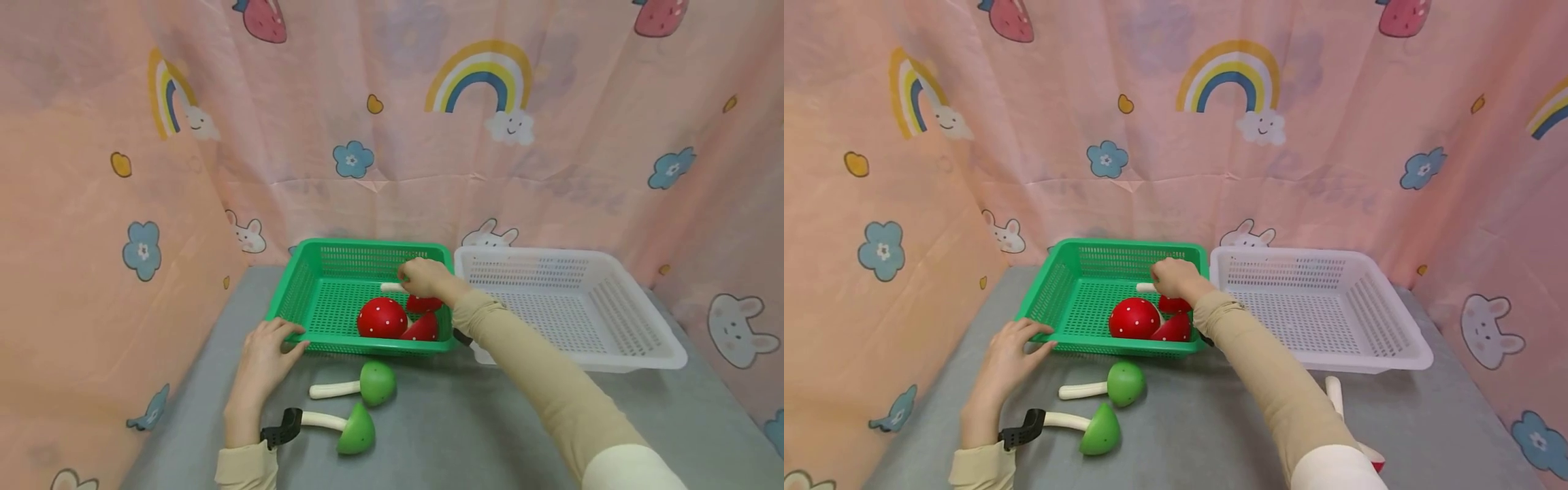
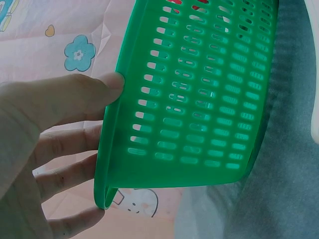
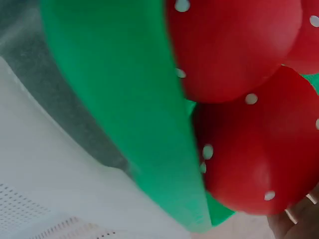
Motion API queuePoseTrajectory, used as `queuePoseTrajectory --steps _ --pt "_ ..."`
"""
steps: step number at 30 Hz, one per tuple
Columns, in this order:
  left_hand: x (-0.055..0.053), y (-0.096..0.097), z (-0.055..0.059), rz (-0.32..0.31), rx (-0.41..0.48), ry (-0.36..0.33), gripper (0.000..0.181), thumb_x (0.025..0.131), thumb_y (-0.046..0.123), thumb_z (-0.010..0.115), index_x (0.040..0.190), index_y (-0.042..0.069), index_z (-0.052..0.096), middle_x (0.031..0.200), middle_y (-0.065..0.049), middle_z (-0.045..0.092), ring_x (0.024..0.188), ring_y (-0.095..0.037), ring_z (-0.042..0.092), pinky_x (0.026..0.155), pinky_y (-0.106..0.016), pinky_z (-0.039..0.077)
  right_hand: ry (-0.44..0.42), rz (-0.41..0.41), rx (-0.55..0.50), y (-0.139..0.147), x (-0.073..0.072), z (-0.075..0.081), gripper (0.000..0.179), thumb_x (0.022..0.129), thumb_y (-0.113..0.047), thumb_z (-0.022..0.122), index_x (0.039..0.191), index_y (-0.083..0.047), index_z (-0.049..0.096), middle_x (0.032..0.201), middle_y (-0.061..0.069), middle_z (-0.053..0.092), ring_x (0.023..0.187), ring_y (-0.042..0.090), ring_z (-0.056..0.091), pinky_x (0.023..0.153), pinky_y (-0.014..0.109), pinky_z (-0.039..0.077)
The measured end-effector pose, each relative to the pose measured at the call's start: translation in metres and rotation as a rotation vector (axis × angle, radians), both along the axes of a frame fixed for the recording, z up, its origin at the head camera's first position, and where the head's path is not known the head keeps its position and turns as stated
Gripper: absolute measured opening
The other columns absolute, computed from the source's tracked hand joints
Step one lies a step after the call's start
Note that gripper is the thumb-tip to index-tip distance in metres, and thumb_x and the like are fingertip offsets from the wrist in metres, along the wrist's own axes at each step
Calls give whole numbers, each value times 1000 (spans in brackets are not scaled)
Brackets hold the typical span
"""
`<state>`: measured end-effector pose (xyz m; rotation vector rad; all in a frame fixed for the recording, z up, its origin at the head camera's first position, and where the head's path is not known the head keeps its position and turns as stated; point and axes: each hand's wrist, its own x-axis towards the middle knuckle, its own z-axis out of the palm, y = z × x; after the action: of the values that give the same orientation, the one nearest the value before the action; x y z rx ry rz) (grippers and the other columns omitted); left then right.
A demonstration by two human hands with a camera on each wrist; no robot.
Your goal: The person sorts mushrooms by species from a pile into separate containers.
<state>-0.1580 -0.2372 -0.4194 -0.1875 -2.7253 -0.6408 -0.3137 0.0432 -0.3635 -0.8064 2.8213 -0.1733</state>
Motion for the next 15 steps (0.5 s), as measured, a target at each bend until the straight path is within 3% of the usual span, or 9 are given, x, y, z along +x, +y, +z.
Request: queuePoseTrajectory --steps 4,10,15 --pt "0 0 0 1 3 2 20 83 22 75 101 13 72 101 -5 67 95 -26 56 95 -54 43 -10 5 -19 4 -1 -5 30 98 -26 54 119 -8 66 114 8 69 106 23 63 89 40 55" --pt "1 2 0 -1 13 4 20 83 21 75 101 13 72 100 -4 67 98 -27 57 98 -55 41 0 2 -77 15 0 -9 27 96 -23 56 115 -7 67 115 11 68 109 26 60 88 39 56" --pt "2 1 0 5 11 6 20 83 21 75 101 13 72 100 -5 67 99 -28 57 98 -55 41 11 5 -183 27 2 -8 28 95 -19 55 117 -5 65 117 13 67 110 29 59 91 42 55"
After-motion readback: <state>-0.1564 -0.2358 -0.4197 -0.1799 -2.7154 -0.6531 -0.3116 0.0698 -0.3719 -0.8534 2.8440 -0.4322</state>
